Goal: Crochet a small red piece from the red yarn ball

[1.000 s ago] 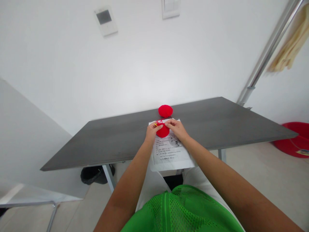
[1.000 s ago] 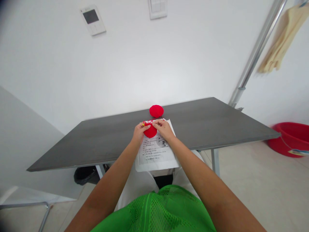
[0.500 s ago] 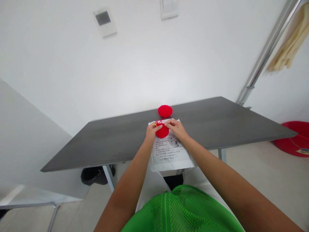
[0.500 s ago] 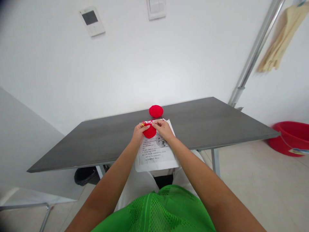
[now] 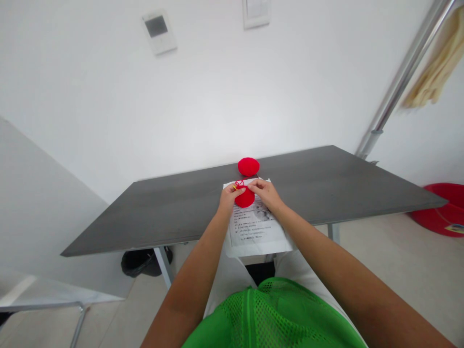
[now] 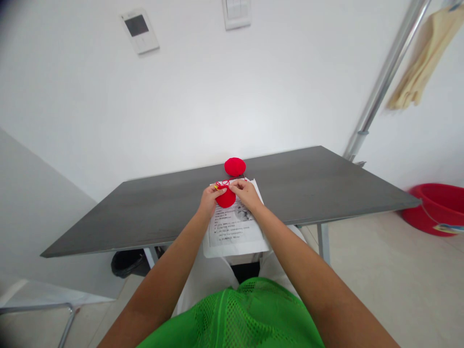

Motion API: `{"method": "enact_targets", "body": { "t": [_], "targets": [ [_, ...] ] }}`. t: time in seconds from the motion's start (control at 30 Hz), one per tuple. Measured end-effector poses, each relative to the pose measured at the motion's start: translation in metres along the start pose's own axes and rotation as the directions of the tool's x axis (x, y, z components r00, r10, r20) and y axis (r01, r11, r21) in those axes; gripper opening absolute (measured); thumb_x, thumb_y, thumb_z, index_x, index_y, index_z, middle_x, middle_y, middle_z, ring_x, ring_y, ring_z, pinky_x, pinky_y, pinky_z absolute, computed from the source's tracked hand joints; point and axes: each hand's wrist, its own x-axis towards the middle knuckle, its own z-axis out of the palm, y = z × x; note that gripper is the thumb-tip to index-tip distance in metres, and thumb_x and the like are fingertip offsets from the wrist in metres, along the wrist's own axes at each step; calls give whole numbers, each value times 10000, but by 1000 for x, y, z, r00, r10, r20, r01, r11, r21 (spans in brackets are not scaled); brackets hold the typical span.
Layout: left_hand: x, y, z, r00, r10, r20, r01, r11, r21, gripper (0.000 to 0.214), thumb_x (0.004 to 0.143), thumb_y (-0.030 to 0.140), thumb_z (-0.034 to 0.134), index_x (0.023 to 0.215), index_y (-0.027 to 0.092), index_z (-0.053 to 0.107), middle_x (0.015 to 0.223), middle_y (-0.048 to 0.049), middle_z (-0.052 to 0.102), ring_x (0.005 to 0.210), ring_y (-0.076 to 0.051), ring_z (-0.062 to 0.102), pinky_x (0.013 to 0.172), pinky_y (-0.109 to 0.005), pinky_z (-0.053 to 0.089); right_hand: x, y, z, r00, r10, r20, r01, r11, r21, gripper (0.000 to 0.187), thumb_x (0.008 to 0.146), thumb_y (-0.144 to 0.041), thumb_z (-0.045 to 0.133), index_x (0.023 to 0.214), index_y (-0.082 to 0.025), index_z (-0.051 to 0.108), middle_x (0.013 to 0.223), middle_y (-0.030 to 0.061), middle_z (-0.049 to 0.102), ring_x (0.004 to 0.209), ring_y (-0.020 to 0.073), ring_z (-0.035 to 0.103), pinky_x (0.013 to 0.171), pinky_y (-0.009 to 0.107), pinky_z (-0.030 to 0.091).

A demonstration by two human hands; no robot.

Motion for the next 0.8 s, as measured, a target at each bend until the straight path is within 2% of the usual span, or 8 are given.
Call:
{"method": "enact_targets", "body": {
  "t": [0.47,0.8],
  "targets": [
    [2,-2,-3,1000,-5,-8,6,1000,16,303,527,277,807,777,156,685,729,-15,689,656,-144,597,704,-286,448,1,5,2,1000,-16,6,16,1000,15,195,687,-381,634,696,-186,647,664,3,626,649,156,544,667,303,420],
    [2,-3,-3,1000,3,3,-3,1000,16,291,535,256,799,782,152,684,735,-13,697,662,-137,594,704,-275,447,0,4,0,1000,-28,7,29,999,-36,208,698,-392,627,676,-185,624,635,-7,601,632,143,514,635,281,403]
  ]
}}
